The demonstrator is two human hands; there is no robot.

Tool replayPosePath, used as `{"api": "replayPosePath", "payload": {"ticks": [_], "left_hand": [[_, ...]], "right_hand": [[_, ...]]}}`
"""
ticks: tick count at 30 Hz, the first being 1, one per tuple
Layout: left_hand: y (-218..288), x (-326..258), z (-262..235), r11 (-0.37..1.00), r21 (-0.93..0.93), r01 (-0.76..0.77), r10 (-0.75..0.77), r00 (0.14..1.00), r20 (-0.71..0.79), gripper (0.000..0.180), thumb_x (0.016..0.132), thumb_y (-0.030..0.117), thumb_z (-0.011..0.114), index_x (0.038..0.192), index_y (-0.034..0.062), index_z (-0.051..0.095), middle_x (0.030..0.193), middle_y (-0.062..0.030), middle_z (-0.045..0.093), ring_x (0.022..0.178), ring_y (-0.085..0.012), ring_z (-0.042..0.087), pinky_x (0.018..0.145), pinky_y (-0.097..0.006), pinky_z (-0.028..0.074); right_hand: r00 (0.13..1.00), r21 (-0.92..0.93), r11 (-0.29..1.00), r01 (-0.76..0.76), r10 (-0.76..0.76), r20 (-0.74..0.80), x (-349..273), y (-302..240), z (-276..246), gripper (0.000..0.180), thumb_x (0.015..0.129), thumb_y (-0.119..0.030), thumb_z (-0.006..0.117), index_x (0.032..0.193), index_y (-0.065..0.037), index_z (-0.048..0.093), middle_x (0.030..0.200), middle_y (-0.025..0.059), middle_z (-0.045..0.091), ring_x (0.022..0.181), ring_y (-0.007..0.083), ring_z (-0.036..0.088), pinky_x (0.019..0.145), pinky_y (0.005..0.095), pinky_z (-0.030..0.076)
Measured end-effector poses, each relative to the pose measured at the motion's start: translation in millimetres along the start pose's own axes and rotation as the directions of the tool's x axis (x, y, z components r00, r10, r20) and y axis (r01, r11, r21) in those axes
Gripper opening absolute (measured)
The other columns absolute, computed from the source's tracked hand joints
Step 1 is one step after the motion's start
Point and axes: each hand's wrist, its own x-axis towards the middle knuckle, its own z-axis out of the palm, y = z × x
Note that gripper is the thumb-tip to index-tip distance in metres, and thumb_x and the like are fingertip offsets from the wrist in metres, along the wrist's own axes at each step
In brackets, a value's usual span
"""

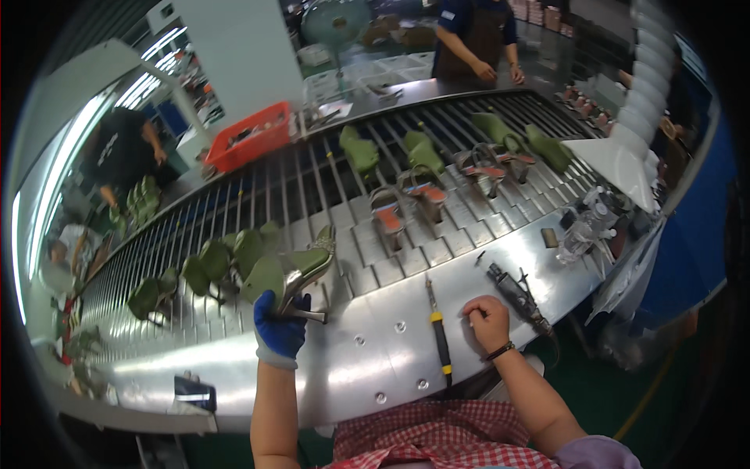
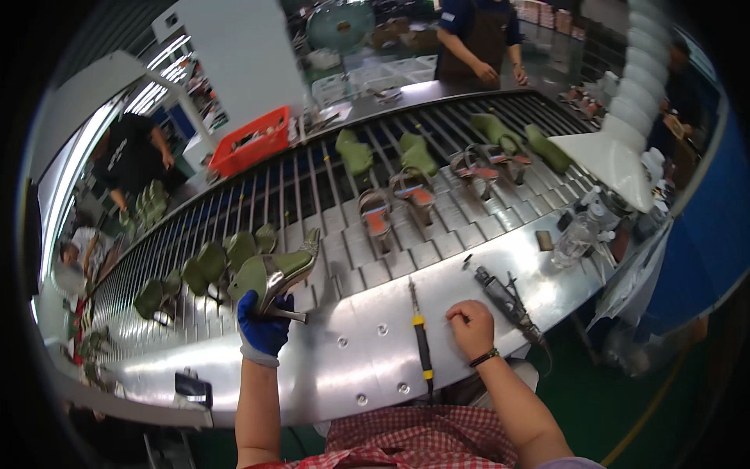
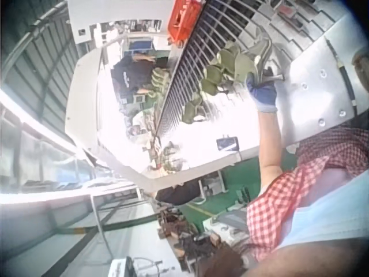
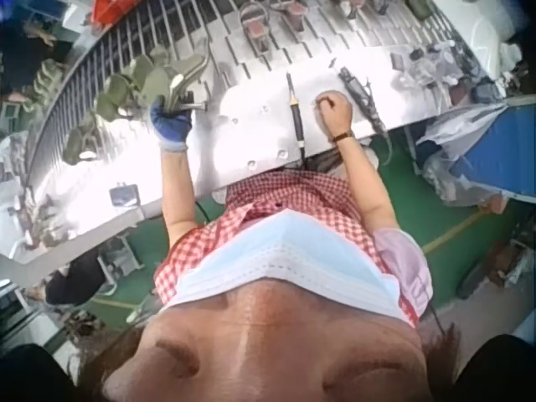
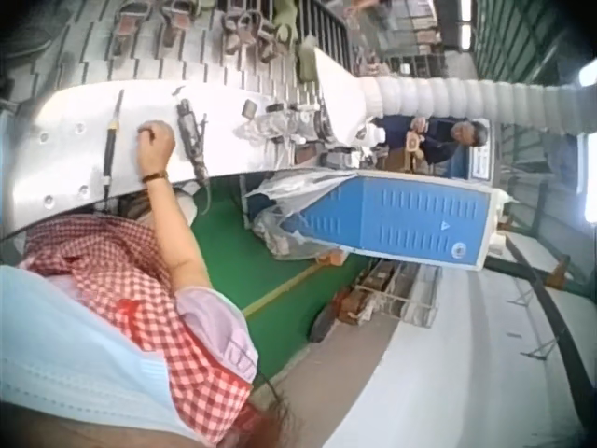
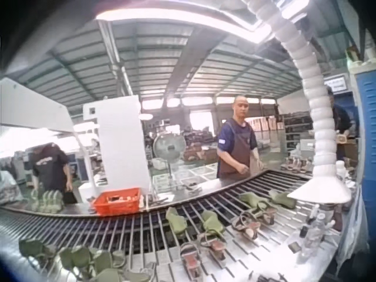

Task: The person assembles green high-heeled shoes on a factory conveyor belt. They pick up shoe components, use a yellow-handled screwdriver to tighten screws on the heel, and attach decorative straps. The person handles the shoes one at a time, inspecting them before placing them back on the moving belt.

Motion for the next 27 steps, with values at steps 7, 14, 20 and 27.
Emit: {"api": "replayPosePath", "payload": {"ticks": [7, 14, 20, 27], "left_hand": [[15, -147, -27, 0.857, 0.514, -0.034, 0.069, 0.996, -0.048, 0.045, 0.085, 0.018, 0.061, 0.122, -0.0068, 0.050, 0.105, -0.0172, 0.062, 0.092, -0.0267, 0.064, 0.084, -0.040, 0.053], [-10, -202, -18, 0.192, 0.965, -0.178, 0.204, 0.969, 0.139, 0.089, 0.066, 0.011, 0.072, 0.144, -0.0022, 0.032, 0.132, -0.0177, 0.053, 0.116, -0.0238, 0.057, 0.095, -0.035, 0.047], [-27, -213, 2, -0.229, 0.947, -0.227, 0.216, 0.936, 0.277, 0.089, 0.060, 0.019, 0.077, 0.137, -0.0034, 0.038, 0.129, -0.0246, 0.053, 0.115, -0.0383, 0.055, 0.093, -0.042, 0.049], [-28, -217, 5, -0.307, 0.915, -0.262, 0.229, 0.913, 0.338, 0.086, 0.061, 0.013, 0.073, 0.138, -0.0030, 0.038, 0.124, -0.0207, 0.056, 0.107, -0.0348, 0.059, 0.090, -0.039, 0.049]], "right_hand": [[0.967, 0.417, 0.881, -0.225, 0.255, -0.016, -6, 16, -6, 0.016, 0.086, 0.003, 0.050, 0.094, -0.001, 0.064, 0.092, 0.0024, 0.064, 0.083, 0.0092, 0.057, 0.077, 0.0237, 0.045], [0.898, 0.442, 0.893, 0.090, -0.265, 0.352, -50, -166, 37, 0.015, 0.086, -0.003, 0.061, 0.100, -0.001, 0.063, 0.098, 0.0088, 0.061, 0.083, 0.0167, 0.059, 0.076, 0.0271, 0.048], [0.866, 0.465, 0.885, 0.029, -0.254, 0.430, -85, -191, 64, 0.016, 0.084, -0.003, 0.065, 0.100, 0.000, 0.065, 0.096, 0.0103, 0.062, 0.081, 0.0184, 0.062, 0.072, 0.0283, 0.051], [0.896, 0.393, 0.917, 0.068, -0.229, 0.380, -98, -193, 60, 0.013, 0.086, -0.005, 0.064, 0.098, -0.001, 0.063, 0.093, 0.0111, 0.062, 0.081, 0.0220, 0.065, 0.070, 0.0295, 0.052]]}}
